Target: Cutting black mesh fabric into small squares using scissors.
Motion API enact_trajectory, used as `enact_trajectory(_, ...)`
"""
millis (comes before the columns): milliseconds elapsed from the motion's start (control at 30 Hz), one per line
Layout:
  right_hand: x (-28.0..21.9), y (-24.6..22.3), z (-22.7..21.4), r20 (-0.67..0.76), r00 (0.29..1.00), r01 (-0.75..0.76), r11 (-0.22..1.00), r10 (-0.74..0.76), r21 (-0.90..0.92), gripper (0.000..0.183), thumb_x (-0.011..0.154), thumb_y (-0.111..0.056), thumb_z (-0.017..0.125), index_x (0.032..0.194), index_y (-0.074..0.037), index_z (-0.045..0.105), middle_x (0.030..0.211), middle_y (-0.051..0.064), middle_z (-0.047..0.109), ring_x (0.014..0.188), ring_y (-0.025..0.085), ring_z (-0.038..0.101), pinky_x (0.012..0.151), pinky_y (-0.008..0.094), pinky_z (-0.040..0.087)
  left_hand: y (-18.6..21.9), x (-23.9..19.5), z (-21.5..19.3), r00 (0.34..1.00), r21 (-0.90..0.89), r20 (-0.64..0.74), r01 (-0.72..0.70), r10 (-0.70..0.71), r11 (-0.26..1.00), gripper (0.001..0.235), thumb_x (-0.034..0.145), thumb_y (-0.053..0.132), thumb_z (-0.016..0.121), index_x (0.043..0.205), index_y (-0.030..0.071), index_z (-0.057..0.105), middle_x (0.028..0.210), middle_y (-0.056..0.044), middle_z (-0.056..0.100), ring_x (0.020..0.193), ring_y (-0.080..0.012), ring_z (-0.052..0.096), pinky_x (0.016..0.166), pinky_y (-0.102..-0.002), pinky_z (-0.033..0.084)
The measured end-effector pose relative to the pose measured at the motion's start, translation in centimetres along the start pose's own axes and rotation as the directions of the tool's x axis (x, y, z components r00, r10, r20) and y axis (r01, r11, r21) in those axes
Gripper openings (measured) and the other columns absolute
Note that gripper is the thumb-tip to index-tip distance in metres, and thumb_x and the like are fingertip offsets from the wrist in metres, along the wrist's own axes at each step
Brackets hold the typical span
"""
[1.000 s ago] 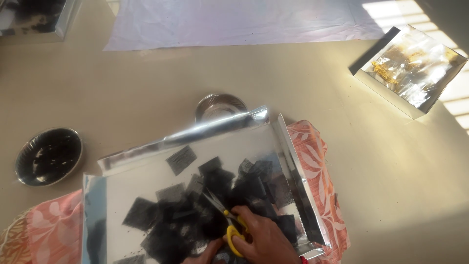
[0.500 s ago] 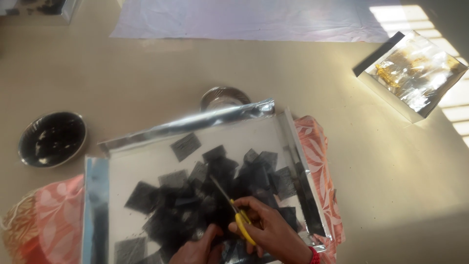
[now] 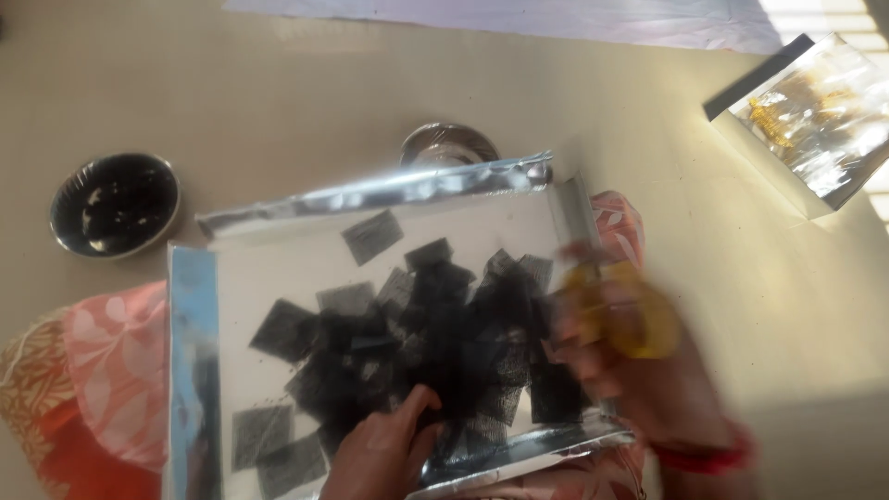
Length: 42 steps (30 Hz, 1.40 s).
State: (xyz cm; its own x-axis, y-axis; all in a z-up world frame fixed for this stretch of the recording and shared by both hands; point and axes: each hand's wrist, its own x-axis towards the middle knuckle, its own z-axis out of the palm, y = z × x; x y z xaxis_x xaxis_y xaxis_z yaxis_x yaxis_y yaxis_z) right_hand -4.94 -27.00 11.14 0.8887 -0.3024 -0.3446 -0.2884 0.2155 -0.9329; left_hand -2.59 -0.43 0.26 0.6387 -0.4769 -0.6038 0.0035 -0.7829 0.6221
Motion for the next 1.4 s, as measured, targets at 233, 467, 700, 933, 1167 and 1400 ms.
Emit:
enact_trajectory(233, -1.0, -0.5, -1.2, 0.054, 0.968, 0.247, 0.891, -0.246, -0.382, 0.029, 0.099, -0.030, 0.057, 0.107, -0.003, 0.064, 0.075, 0.007, 0.064, 0.056, 0.014, 0.055, 0.046, 0.027, 0.043, -0.6, -0.5, -0.1, 0.994, -0.040, -0.061, -0.095, 0.092, 0.995, 0.027, 0.094, 0.030, 0.067, 0.119, 0.023, 0.057, 0.073, -0.017, 0.071, 0.073, -0.0404, 0.071, 0.070, -0.054, 0.054)
enact_trajectory(467, 0.8, 0.0, 4.6, 0.204, 0.967, 0.087, 0.551, 0.154, -0.830, 0.036, 0.090, -0.028, 0.068, 0.122, -0.011, 0.065, 0.073, 0.008, 0.078, 0.061, 0.018, 0.073, 0.055, 0.031, 0.058, -1.3, -0.1, -0.2, 0.991, -0.049, -0.087, -0.105, 0.100, 0.993, 0.029, 0.092, 0.033, 0.070, 0.118, 0.025, 0.059, 0.082, -0.017, 0.074, 0.082, -0.0412, 0.072, 0.075, -0.054, 0.056)
enact_trajectory(700, -0.9, 4.5, 6.7, 0.228, 0.947, 0.098, 0.467, 0.229, -0.879, 0.036, 0.084, -0.030, 0.070, 0.114, -0.012, 0.064, 0.070, 0.016, 0.072, 0.062, 0.031, 0.071, 0.056, 0.043, 0.051, -1.3, -0.6, -1.1, 0.990, -0.073, -0.011, -0.138, 0.138, 0.988, 0.032, 0.093, 0.032, 0.068, 0.122, 0.022, 0.058, 0.084, -0.019, 0.073, 0.085, -0.0423, 0.071, 0.078, -0.056, 0.055)
enact_trajectory(933, -1.2, 6.0, 6.2, 0.261, 0.950, 0.158, 0.458, 0.171, -0.875, 0.032, 0.087, -0.032, 0.069, 0.107, -0.008, 0.062, 0.074, 0.019, 0.071, 0.068, 0.037, 0.069, 0.058, 0.045, 0.051, -1.7, -0.8, -1.3, 0.985, -0.088, 0.104, -0.125, 0.134, 0.988, 0.033, 0.095, 0.030, 0.065, 0.127, 0.024, 0.057, 0.082, -0.019, 0.073, 0.087, -0.0375, 0.073, 0.080, -0.052, 0.055)
enact_trajectory(1167, -1.3, 6.9, 5.5, 0.275, 0.958, 0.185, 0.561, 0.080, -0.807, 0.036, 0.086, -0.029, 0.071, 0.111, -0.006, 0.060, 0.073, 0.019, 0.070, 0.066, 0.038, 0.070, 0.057, 0.045, 0.052, -3.1, 0.7, 0.6, 0.972, -0.148, 0.041, -0.223, 0.231, 0.963, 0.040, 0.092, 0.029, 0.065, 0.132, 0.027, 0.060, 0.090, -0.012, 0.078, 0.089, -0.0305, 0.079, 0.084, -0.046, 0.058)
enact_trajectory(1400, -1.0, 7.6, 4.6, 0.221, 0.960, 0.076, 0.595, 0.175, -0.800, 0.032, 0.090, -0.025, 0.073, 0.114, -0.005, 0.066, 0.063, 0.017, 0.065, 0.056, 0.030, 0.061, 0.052, 0.041, 0.044, -2.5, 0.1, -0.1, 0.987, -0.066, 0.037, -0.153, 0.155, 0.986, 0.038, 0.093, 0.032, 0.066, 0.131, 0.026, 0.060, 0.087, -0.017, 0.076, 0.088, -0.0344, 0.076, 0.083, -0.048, 0.056)
